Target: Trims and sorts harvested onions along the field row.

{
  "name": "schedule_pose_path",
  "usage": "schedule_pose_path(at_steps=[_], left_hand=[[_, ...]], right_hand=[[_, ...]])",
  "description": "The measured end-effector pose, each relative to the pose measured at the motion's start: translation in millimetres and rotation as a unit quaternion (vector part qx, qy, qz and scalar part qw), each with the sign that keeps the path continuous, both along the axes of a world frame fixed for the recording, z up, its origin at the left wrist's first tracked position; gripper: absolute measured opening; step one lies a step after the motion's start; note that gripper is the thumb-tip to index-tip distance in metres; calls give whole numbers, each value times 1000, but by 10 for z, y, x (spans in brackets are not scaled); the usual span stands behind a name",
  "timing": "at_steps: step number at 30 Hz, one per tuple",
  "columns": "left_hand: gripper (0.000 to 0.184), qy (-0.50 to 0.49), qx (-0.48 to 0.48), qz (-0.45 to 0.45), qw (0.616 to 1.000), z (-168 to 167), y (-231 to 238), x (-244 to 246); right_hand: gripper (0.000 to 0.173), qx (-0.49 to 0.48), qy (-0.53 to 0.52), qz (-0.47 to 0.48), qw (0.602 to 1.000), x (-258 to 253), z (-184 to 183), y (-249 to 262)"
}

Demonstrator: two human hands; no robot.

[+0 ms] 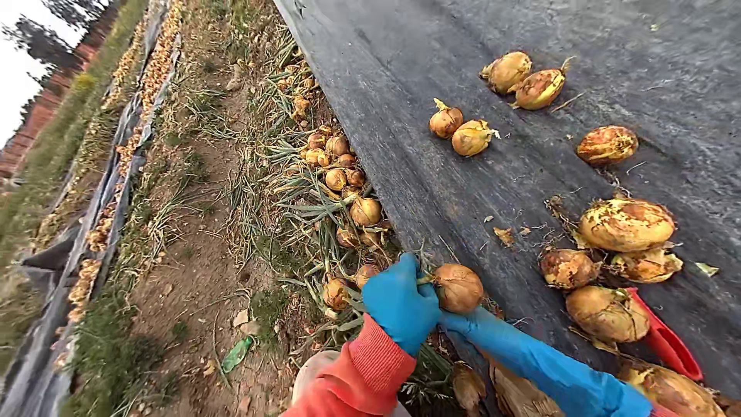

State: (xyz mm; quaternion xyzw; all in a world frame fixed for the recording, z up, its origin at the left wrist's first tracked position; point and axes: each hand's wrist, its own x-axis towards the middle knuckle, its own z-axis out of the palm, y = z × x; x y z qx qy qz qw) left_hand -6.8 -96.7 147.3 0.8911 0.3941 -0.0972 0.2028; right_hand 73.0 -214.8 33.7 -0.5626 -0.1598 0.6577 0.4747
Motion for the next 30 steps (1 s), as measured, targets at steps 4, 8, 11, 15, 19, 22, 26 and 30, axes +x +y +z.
schedule_pose_path(at_steps=[4,8,11,15,19,22,26,30], left_hand=[[42,107,-60,-99,988,62,-333,-66],[35,186,25,-29,982,31,320,-86],[65,270,108,2,957,-378,1077,-167],[95,302,-21,-70,950,-1324,1209,-327],[99,216,-85,6,973,-1412,1054,-421],[94,-26,-235,64,970,-930,562,-491],[90,-124,-363,52,922,-534,189,-464],[78,-102,-458,44,882,-499,227,-471]], right_hand=[[70,44,172,-111,978,53,-34,-45],[56,77,49,-109,990,101,125,-93],[58,84,9,-185,979,264,287,-73],[50,27,-65,-167,983,436,17,-93],[37,-61,-182,-112,975,234,-237,-90],[49,-48,-188,-49,980,161,-310,-98],[63,67,-45,-57,995,128,-156,-131],[45,81,-39,-61,994,136,-63,-153]])
